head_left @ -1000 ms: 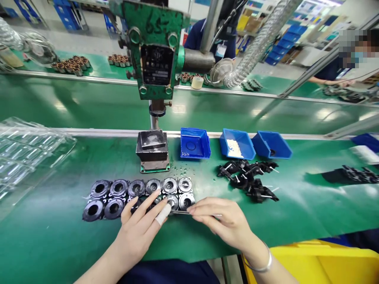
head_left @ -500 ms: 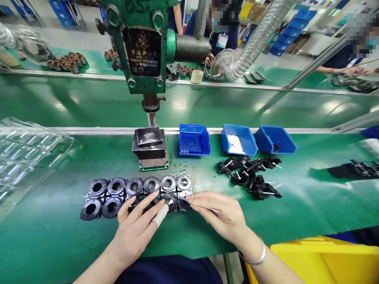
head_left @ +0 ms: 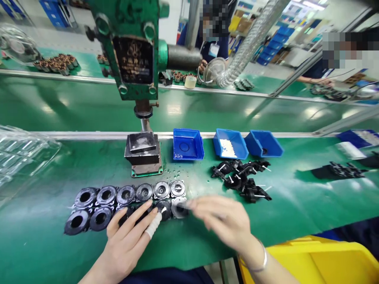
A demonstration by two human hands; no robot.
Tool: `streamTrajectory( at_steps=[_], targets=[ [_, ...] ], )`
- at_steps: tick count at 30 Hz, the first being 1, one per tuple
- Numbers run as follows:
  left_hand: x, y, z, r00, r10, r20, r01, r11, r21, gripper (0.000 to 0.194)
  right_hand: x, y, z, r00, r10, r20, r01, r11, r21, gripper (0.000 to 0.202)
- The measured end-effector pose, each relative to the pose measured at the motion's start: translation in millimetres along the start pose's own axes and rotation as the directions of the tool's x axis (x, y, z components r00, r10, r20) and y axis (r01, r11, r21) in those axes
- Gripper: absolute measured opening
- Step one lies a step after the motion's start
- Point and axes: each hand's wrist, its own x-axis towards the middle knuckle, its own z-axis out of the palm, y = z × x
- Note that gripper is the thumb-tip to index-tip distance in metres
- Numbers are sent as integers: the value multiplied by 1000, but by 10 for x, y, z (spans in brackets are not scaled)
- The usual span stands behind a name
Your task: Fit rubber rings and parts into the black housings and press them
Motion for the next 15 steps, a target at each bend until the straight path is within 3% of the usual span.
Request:
streamTrajectory(
  at_steps=[2, 4, 6, 9, 15],
  targets=[
    [2, 6, 16, 999, 21, -26, -21, 1000, -12, 29, 196, 231, -101, 968, 103, -231, -126, 988, -84, 16],
    [15, 21, 25, 998, 16, -62, -19, 999, -35, 30, 408, 505, -176, 913, 200, -355, -242, 967, -76, 13],
    [35, 38, 25, 996, 2, -90, -7, 998, -55, 33, 582, 765, -190, 893, 268, -361, -299, 954, -32, 17],
    [77, 54, 10, 996, 5, -90, -9, 999, -45, 35, 714, 1032, -120, 900, 301, -316, -322, 946, -16, 23],
    [195, 61, -24, 994, 8, -107, -13, 999, -44, 43, 721, 1136, -36, 902, 319, -290, -339, 941, -19, 27]
  ],
)
